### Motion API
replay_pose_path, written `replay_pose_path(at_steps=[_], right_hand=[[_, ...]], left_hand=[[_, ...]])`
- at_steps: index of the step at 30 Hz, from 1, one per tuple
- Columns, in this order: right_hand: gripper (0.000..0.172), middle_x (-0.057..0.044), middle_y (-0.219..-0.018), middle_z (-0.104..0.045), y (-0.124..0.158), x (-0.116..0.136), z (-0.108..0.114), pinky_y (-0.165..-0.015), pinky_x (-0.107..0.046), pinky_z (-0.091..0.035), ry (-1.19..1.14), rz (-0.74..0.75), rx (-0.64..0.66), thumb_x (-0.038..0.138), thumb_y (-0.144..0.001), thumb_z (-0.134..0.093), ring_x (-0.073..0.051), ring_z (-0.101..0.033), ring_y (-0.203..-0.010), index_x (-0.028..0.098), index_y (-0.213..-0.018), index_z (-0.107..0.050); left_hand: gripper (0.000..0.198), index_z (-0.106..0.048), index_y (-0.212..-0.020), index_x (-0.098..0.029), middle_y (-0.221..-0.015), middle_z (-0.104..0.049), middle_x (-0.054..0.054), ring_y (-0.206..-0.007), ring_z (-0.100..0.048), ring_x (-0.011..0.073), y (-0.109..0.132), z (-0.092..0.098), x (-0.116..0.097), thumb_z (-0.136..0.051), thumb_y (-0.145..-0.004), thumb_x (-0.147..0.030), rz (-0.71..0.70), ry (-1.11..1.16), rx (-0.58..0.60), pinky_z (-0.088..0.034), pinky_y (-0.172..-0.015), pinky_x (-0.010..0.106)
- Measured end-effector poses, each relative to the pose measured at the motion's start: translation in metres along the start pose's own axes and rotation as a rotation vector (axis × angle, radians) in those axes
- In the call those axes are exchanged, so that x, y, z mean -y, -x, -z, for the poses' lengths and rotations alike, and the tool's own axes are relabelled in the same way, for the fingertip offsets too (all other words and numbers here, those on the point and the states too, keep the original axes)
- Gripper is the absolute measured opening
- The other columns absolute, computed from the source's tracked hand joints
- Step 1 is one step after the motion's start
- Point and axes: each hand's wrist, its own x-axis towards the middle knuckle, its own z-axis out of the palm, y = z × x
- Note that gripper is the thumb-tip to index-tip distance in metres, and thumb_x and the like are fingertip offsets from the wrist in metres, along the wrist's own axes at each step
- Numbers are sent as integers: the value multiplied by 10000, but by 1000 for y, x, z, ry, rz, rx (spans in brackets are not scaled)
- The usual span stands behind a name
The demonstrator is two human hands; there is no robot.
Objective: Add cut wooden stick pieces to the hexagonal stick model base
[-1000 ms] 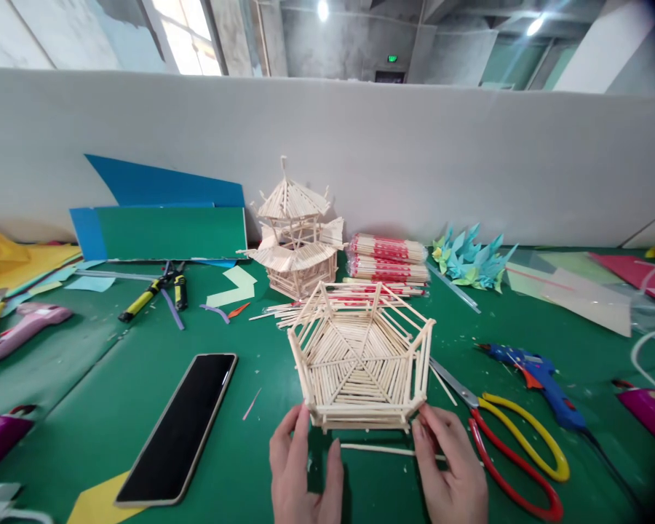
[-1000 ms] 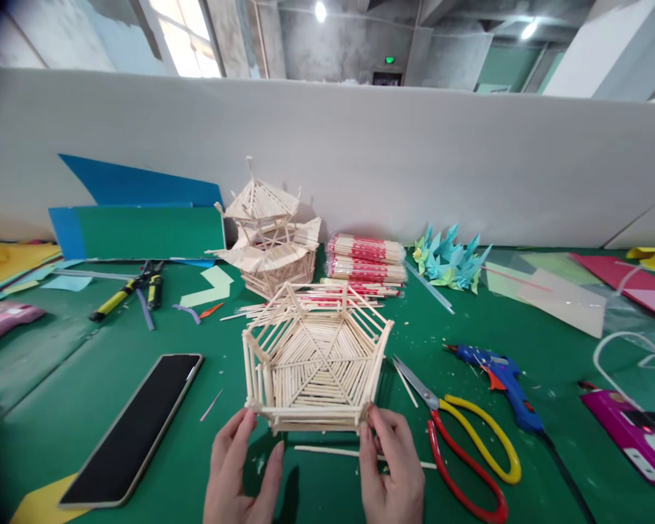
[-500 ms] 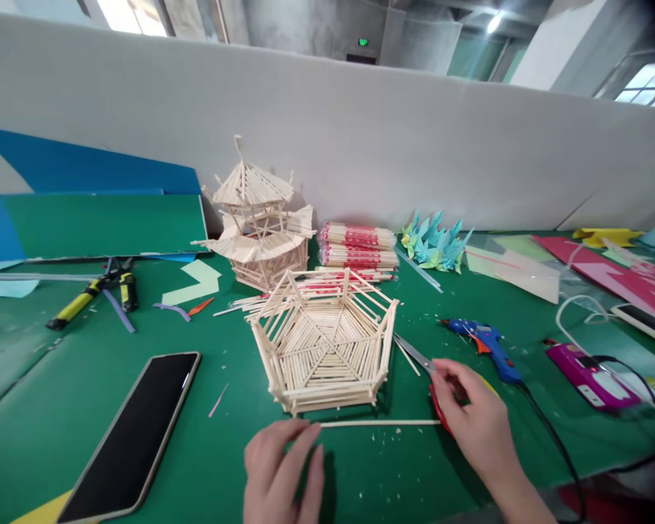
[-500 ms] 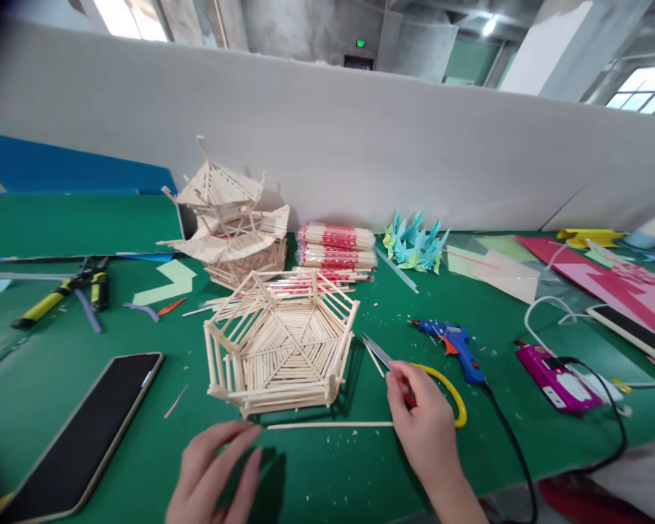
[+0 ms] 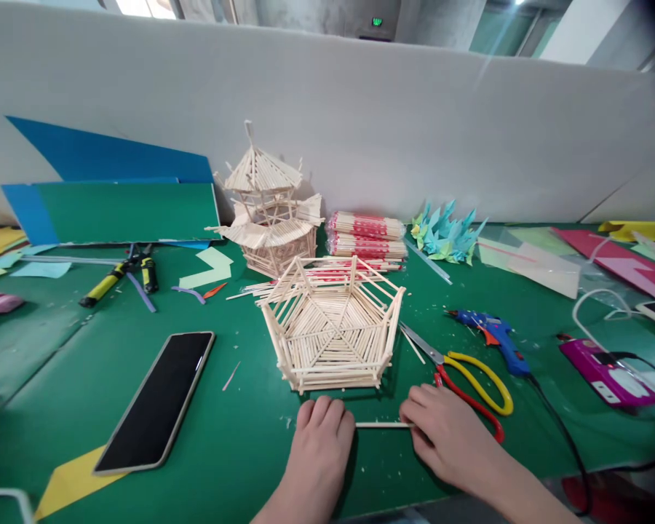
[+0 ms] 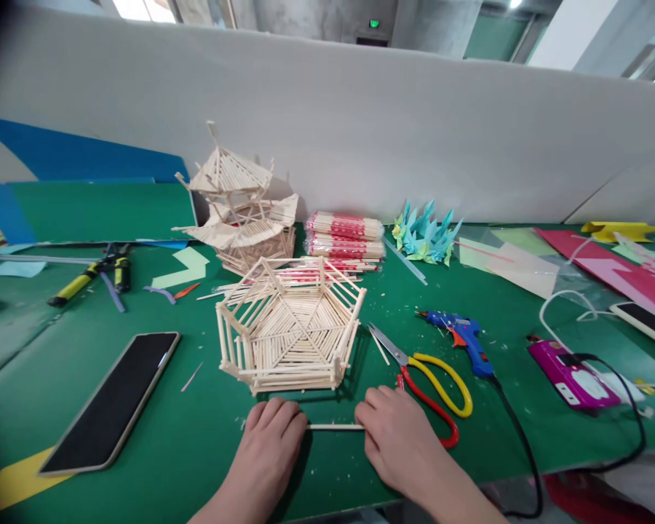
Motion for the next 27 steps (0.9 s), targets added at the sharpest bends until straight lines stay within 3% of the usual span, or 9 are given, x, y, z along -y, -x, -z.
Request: replay_pose_path(at_steps=[3, 6, 9, 12, 14, 17, 20, 24, 27], right_hand=[[173, -22, -795, -547, 2, 5, 7, -672, -286, -371, -138, 19, -10, 138, -831, -427, -162, -509, -739, 207, -795, -581], [226, -4, -742, -538, 8, 7, 19, -614, -241, -369, -312, 58, 1, 253, -905, -379, -132, -516, -689, 223, -867, -600], [233, 9, -684, -514, 13, 4, 30, -576, -219, -369, -401, 79, -61, 276, -908, -391, -115, -513, -643, 225, -857, -612], [160, 3, -726, -552, 15, -3, 34, -621, -219, -392, -432, 62, -206, 253, -882, -453, -123, -540, -697, 237, -884, -612], [127, -1, -773, -580, 13, -5, 35, -664, -228, -402, -441, 63, -294, 235, -866, -485, -131, -554, -737, 246, -901, -606], [115, 4, -732, -573, 5, -2, 35, -647, -235, -409, -456, 110, -309, 215, -859, -490, -123, -545, -673, 240, -878, -601], [123, 10, -683, -557, -5, 5, 34, -599, -233, -413, -449, 147, -263, 213, -857, -488, -121, -532, -626, 236, -849, -608], [129, 2, -701, -593, -11, 2, 26, -612, -236, -449, -429, 130, -273, 241, -840, -508, -135, -561, -643, 255, -855, -635], [122, -18, -752, -642, -11, -9, 19, -594, -240, -482, -450, 4, -344, 308, -789, -567, -164, -599, -678, 261, -844, -666]], left_hand=[[175, -568, -814, -190, -792, -630, 29, -753, -549, 197, 7, 13, 5, -449, -793, -63, -11, 76, -23, -398, -734, 356], [156, -548, -807, -196, -691, -602, 6, -592, -526, 142, 12, 33, 12, -421, -830, -108, -1, 272, -4, -423, -585, 265], [53, -570, -842, -215, -689, -602, -9, -591, -549, 128, 13, 50, 16, -537, -801, -208, 281, 605, -134, -449, -556, 222], [286, -567, -988, -231, -732, -615, -14, -638, -579, 127, 11, 57, 10, -646, -717, -281, 689, 970, -393, -477, -585, 206], [329, -591, -958, -208, -727, -624, -2, -659, -579, 131, 8, 57, 0, -693, -667, -321, 865, 1205, -459, -471, -579, 199], [289, -660, -800, -145, -648, -624, 16, -521, -502, 90, 0, 52, -16, -705, -644, -384, 938, 1456, -329, -400, -475, 181], [288, -690, -705, -114, -605, -613, 18, -453, -443, 60, -8, 50, -25, -665, -690, -401, 893, 1610, -286, -377, -499, 202], [259, -700, -786, -114, -583, -623, 16, -452, -472, 64, -18, 50, -25, -693, -678, -349, 921, 1845, -344, -362, -507, 202], [224, -696, -761, -100, -602, -652, 42, -462, -509, 73, -26, 49, -23, -682, -698, -315, 931, 1935, -357, -376, -520, 202]])
